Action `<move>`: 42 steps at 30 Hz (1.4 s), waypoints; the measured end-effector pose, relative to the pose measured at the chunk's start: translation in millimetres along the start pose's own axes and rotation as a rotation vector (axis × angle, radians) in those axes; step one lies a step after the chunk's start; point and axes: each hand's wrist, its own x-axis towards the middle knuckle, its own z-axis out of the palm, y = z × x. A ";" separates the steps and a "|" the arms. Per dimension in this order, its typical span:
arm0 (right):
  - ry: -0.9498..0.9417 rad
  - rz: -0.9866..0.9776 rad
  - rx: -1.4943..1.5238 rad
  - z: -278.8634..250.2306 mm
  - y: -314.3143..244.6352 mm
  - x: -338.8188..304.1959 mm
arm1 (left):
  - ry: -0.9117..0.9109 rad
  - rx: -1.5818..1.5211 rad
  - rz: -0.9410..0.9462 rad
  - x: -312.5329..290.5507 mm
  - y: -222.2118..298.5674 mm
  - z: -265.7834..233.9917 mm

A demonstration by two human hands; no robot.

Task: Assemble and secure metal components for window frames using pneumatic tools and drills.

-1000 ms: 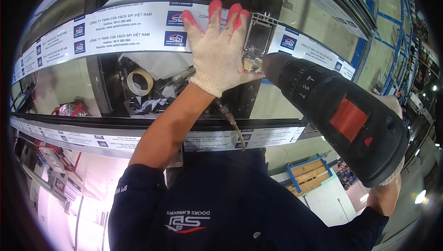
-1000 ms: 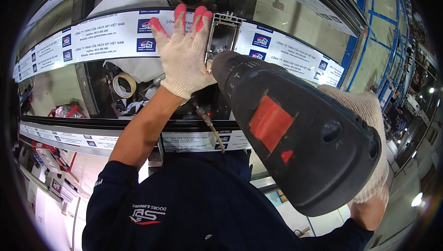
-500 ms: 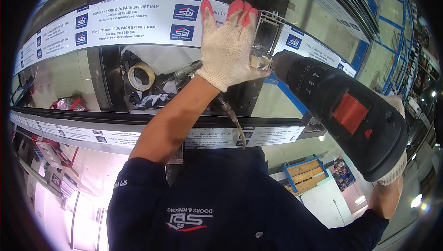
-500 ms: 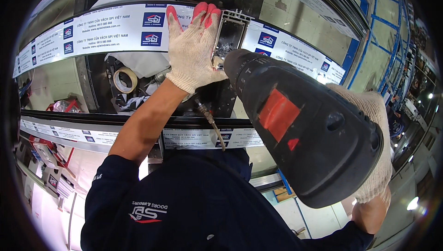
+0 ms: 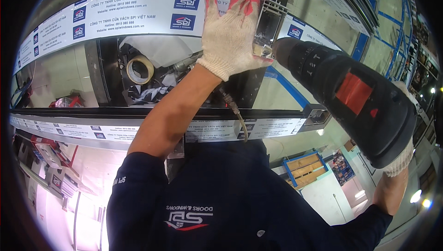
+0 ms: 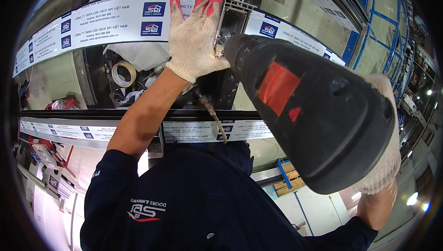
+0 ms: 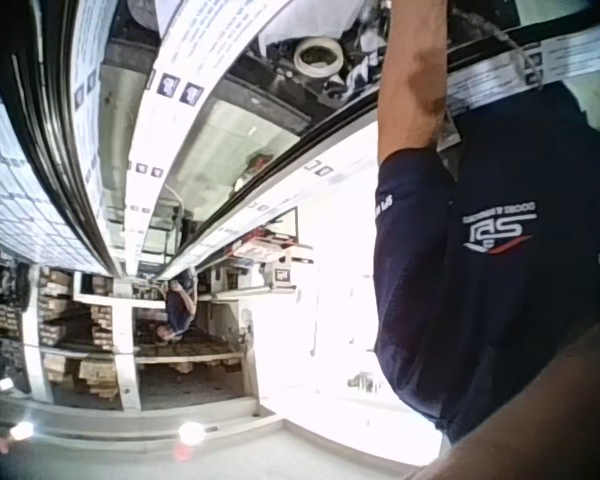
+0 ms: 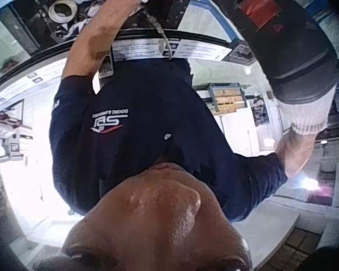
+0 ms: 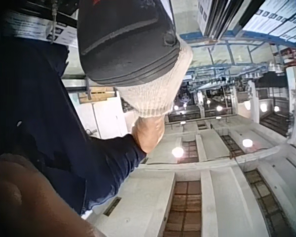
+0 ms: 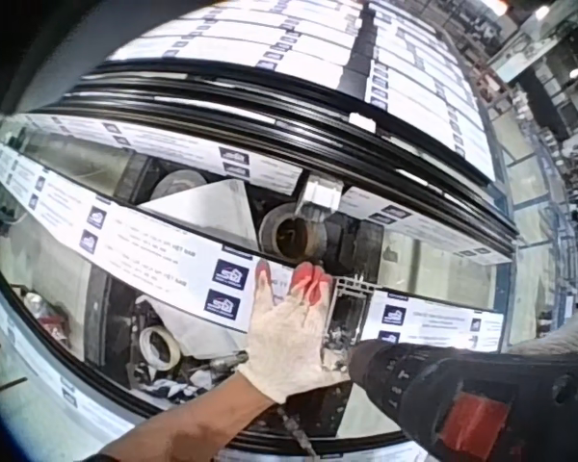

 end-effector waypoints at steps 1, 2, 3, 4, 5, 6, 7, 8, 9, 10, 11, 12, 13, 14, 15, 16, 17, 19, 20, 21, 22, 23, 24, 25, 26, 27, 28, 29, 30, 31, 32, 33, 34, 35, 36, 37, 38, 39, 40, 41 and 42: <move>0.007 0.015 -0.012 -3.5 -4.7 0.3 | 0.012 -0.012 0.006 7.3 6.4 0.9; 0.026 -0.014 -0.002 -3.3 -5.9 3.9 | 0.015 0.020 -0.012 5.1 3.7 -0.3; 0.045 -0.040 0.006 1.3 -8.5 7.1 | 0.009 0.031 -0.021 1.4 0.7 -0.3; 0.063 -0.062 0.012 8.1 -11.1 11.0 | 0.017 0.054 -0.030 -1.7 -1.8 -0.3; 0.079 -0.073 0.018 13.7 -24.2 26.8 | 0.024 0.067 -0.031 -3.1 -2.3 2.9; 0.098 -0.085 0.017 14.5 -25.5 30.2 | 0.065 0.050 -0.028 -3.7 -3.3 3.1; 0.116 -0.097 0.015 16.1 -27.0 33.8 | 0.065 0.048 -0.028 -4.2 -3.5 3.7; 0.136 -0.116 0.016 17.5 -17.8 27.7 | 0.070 0.049 -0.023 -4.6 -5.1 2.4; 0.154 -0.126 0.011 17.7 -6.7 19.1 | 0.079 0.042 -0.014 -3.5 -4.8 1.6; 0.171 -0.136 0.006 16.7 4.7 10.8 | 0.082 0.037 -0.014 -2.9 -4.2 0.8; 0.190 -0.150 0.004 19.0 10.0 9.7 | 0.066 0.019 -0.017 -2.6 -3.9 -0.3; 0.208 -0.163 0.002 20.4 12.0 9.4 | 0.049 -0.001 -0.020 -2.3 -3.6 -1.2; 0.225 -0.174 0.000 19.4 20.3 4.3 | 0.050 -0.005 -0.020 -1.8 -3.4 -1.8; 0.243 -0.184 -0.002 19.9 21.1 6.1 | 0.054 0.018 -0.008 -1.3 -3.7 -2.3; 0.259 -0.192 -0.004 19.0 21.7 6.3 | 0.058 0.037 0.006 -0.8 -3.2 -2.2; 0.273 -0.196 -0.008 22.1 22.5 8.5 | 0.058 0.028 0.010 0.1 -2.0 -1.2; 0.288 -0.201 -0.012 20.4 18.1 11.4 | 0.083 -0.022 0.011 1.1 -1.2 0.5; 0.314 -0.202 -0.024 24.7 8.9 19.2 | 0.107 -0.090 0.020 4.4 2.5 5.8; 0.350 -0.260 0.010 35.3 7.2 29.2 | 0.093 -0.030 -0.006 -4.2 -6.6 0.8; 0.385 -0.319 0.049 45.1 4.5 40.5 | 0.077 0.034 -0.034 -13.8 -16.5 -4.8; 0.422 -0.382 0.093 55.7 1.3 52.3 | 0.058 0.093 -0.064 -25.5 -28.2 -11.8; 0.419 -0.336 0.046 45.4 -0.3 41.5 | 0.142 0.049 -0.016 -14.7 -18.4 -3.1; 0.414 -0.295 0.002 35.2 -6.5 35.3 | 0.224 0.006 0.022 -4.6 -9.1 6.3; 0.404 -0.255 -0.041 27.6 -11.0 30.8 | 0.238 -0.063 0.045 8.5 -1.2 21.3; 0.418 -0.244 -0.055 29.8 -14.8 34.3 | 0.410 -0.013 0.150 18.2 1.1 38.9; 0.444 -0.289 -0.015 35.5 -1.6 41.5 | 0.546 0.101 0.230 16.0 -5.1 19.1; 0.466 -0.326 0.023 47.5 9.0 41.0 | 0.174 -0.098 0.068 2.6 -1.6 -2.7; 0.484 -0.335 0.021 45.9 5.5 36.6 | 0.174 -0.102 0.070 1.9 -2.3 -4.8; 0.500 -0.340 0.017 44.1 0.5 32.1 | 0.182 -0.082 0.077 2.2 -3.9 -4.0; 0.519 -0.350 0.026 46.8 -6.8 30.3 | 0.181 -0.053 0.081 0.6 -3.7 -8.9; 0.538 -0.359 0.036 49.5 -17.8 29.8 | 0.137 -0.072 0.052 0.3 -2.2 -18.4; 0.540 -0.356 0.047 54.2 -17.4 29.8 | 0.127 -0.067 0.055 -0.9 -1.7 -18.0; 0.415 -0.241 0.071 53.8 -22.7 35.0 | 0.161 -0.079 0.032 -5.3 -8.0 -19.7; 0.290 -0.087 0.080 51.2 -20.3 34.0 | 0.199 -0.117 0.039 -0.2 -2.8 -18.3; 0.167 0.062 0.094 47.4 -17.9 33.6 | 0.132 -0.145 0.025 5.3 4.9 -25.2; 0.044 0.208 0.111 42.6 -16.1 33.5 | 0.133 -0.151 0.037 3.9 5.2 -18.6; -0.077 0.335 0.133 37.2 -18.8 36.9 | 0.203 -0.190 0.066 -1.2 -4.6 -9.5; -0.202 0.471 0.156 30.5 -26.7 40.0 | 0.270 -0.239 0.104 0.5 -1.4 -14.2; -0.202 0.523 0.151 21.4 -44.5 37.5 | 0.162 -0.067 0.050 1.5 5.6 -17.2; -0.195 0.507 0.158 26.1 -37.0 34.2 | 0.164 -0.049 0.045 -2.1 -1.6 -15.0; -0.179 0.480 0.158 29.4 -19.0 29.0 | 0.217 -0.139 0.083 -4.6 -9.4 -10.7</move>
